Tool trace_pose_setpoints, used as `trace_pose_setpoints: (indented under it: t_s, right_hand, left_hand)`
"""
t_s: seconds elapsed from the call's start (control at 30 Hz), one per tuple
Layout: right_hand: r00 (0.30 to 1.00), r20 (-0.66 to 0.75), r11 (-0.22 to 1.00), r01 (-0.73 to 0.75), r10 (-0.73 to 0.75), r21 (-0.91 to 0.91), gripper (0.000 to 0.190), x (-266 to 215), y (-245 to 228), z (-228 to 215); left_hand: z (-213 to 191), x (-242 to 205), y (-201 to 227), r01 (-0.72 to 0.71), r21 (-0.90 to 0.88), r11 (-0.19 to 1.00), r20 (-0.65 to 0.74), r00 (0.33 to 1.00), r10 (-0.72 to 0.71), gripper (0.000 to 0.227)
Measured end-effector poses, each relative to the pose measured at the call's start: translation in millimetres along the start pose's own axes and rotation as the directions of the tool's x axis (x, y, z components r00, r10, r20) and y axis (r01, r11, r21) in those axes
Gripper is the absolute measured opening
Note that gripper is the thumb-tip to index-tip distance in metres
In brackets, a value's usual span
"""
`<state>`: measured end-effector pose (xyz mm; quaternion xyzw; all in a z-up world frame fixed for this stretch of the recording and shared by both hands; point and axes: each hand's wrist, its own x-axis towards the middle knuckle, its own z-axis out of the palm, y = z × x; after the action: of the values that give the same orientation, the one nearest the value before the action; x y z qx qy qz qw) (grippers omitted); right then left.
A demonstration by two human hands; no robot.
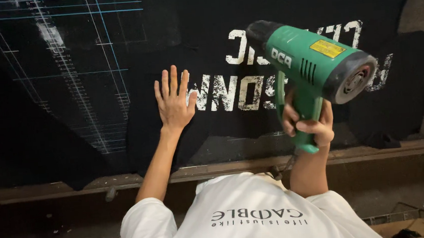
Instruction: The person uses a green heat gun to apply heat to a white graphic on a black t-shirt. They hold the heat gun in their right hand and use their left hand to smooth the fabric and check the print while moving the tool across the design.
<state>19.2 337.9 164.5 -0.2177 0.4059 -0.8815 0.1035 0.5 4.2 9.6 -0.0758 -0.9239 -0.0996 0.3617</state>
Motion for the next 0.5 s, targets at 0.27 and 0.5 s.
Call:
trace_pose_setpoints:
  t_s: [0.27,0.5]
  right_hand:
    - [0.997,0.067,0.990,-0.043,0.034,0.131,0.070,5,-1,12]
    - [0.999,-0.042,0.999,-0.011,0.013,0.046,0.073,-18,5,-11]
  left_hand:
    - [5,-5,-3,0.035,-0.049,0.998,-0.015,0.999,-0.036,0.058]
    - [1,2,2,0.012,0.050,0.999,0.035,0.999,-0.014,0.059]
